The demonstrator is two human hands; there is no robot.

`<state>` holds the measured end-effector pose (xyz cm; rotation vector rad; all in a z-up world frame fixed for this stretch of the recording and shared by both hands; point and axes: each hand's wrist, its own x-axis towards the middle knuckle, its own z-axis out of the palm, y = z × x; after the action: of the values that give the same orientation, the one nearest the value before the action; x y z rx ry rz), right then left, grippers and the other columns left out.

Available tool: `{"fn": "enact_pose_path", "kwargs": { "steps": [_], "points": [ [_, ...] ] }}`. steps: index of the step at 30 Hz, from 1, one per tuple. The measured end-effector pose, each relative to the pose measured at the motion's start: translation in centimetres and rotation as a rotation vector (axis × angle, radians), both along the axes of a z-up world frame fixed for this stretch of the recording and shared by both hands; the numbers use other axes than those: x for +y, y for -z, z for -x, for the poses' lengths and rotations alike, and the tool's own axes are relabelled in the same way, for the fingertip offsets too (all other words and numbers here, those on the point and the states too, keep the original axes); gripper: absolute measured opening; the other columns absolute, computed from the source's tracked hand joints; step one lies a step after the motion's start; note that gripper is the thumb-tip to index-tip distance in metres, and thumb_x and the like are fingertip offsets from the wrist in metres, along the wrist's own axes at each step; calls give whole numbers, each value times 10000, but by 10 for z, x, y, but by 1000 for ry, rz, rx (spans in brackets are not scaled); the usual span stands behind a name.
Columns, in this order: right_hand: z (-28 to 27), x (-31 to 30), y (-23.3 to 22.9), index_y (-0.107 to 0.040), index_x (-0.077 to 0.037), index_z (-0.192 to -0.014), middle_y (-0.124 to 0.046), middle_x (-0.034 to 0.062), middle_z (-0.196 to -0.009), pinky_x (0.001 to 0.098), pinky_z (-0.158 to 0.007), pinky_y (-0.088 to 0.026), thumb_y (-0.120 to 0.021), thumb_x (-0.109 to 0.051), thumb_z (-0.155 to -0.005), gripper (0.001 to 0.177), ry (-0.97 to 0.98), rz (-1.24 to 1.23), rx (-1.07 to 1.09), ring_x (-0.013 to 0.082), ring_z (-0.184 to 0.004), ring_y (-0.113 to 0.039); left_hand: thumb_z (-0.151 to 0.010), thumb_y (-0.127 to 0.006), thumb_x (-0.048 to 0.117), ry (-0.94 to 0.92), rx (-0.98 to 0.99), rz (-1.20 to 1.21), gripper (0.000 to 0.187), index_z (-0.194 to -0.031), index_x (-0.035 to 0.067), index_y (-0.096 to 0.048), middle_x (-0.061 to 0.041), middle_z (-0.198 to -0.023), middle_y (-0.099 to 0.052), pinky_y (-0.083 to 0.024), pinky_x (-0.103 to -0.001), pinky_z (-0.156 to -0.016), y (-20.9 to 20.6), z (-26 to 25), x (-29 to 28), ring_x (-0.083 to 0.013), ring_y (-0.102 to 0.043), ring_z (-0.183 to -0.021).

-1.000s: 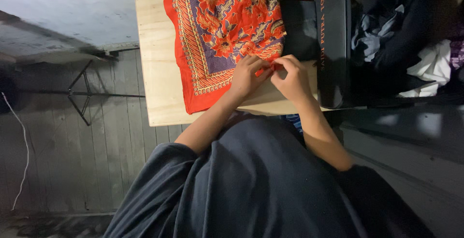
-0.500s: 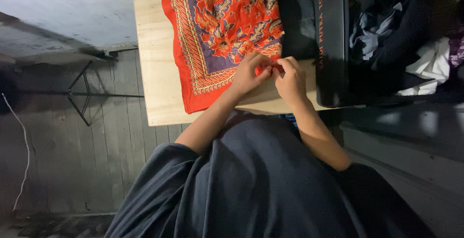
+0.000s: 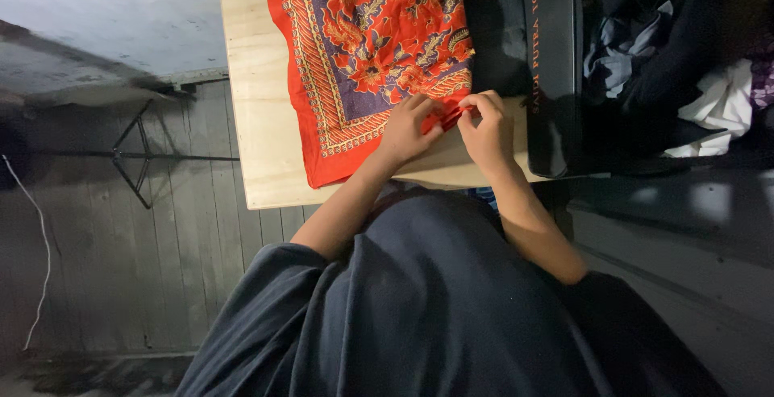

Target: The person folds a red patterned cloth on a wooden table, carefully aligning the edges and smoothing it down before placing it into a black storage bin.

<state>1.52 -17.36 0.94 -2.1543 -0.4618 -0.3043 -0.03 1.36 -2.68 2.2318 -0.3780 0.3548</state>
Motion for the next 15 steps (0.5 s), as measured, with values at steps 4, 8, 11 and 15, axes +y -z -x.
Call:
{"fn": "enact_pose_path", "kwargs": {
  "steps": [4, 8, 11, 15],
  "points": [
    [-1, 1, 0, -680, 2, -995, -675, 118, -974, 351, -759, -566, -684, 88, -855, 164, -13, -6, -9, 246, -852, -703, -857, -776, 233, -17, 59, 34, 246, -1042, 88, -704, -86, -991, -667, -531, -424, -818, 2, 2, 1, -293, -655, -922],
    [0, 3, -2, -681, 4, -1006, -676, 121, -985, 348, -769, -571, -686, 88, -858, 170, -39, -23, -10, 247, -865, -705, -886, -805, 294, -20, 70, 90, 273, -1013, 83, -687, -80, -975, -673, -550, -408, -800, -2, -1, -2, -266, -681, -913],
    [0, 4, -3, -682, 6, -1009, -678, 122, -989, 351, -771, -569, -692, 86, -856, 173, -53, -9, -5, 250, -865, -704, -859, -822, 243, -53, 48, 79, 302, -1067, 82, -673, -101, -1004, -667, -549, -416, -795, -6, -4, -4, -303, -673, -935],
    [0, 5, -2, -683, 5, -1001, -682, 121, -981, 351, -771, -571, -701, 73, -841, 174, -60, -9, -5, 246, -856, -706, -813, -792, 170, -75, -15, 18, 385, -1165, 102, -651, -101, -1058, -641, -539, -437, -818, -13, -8, -7, -325, -662, -974]
  ]
}}
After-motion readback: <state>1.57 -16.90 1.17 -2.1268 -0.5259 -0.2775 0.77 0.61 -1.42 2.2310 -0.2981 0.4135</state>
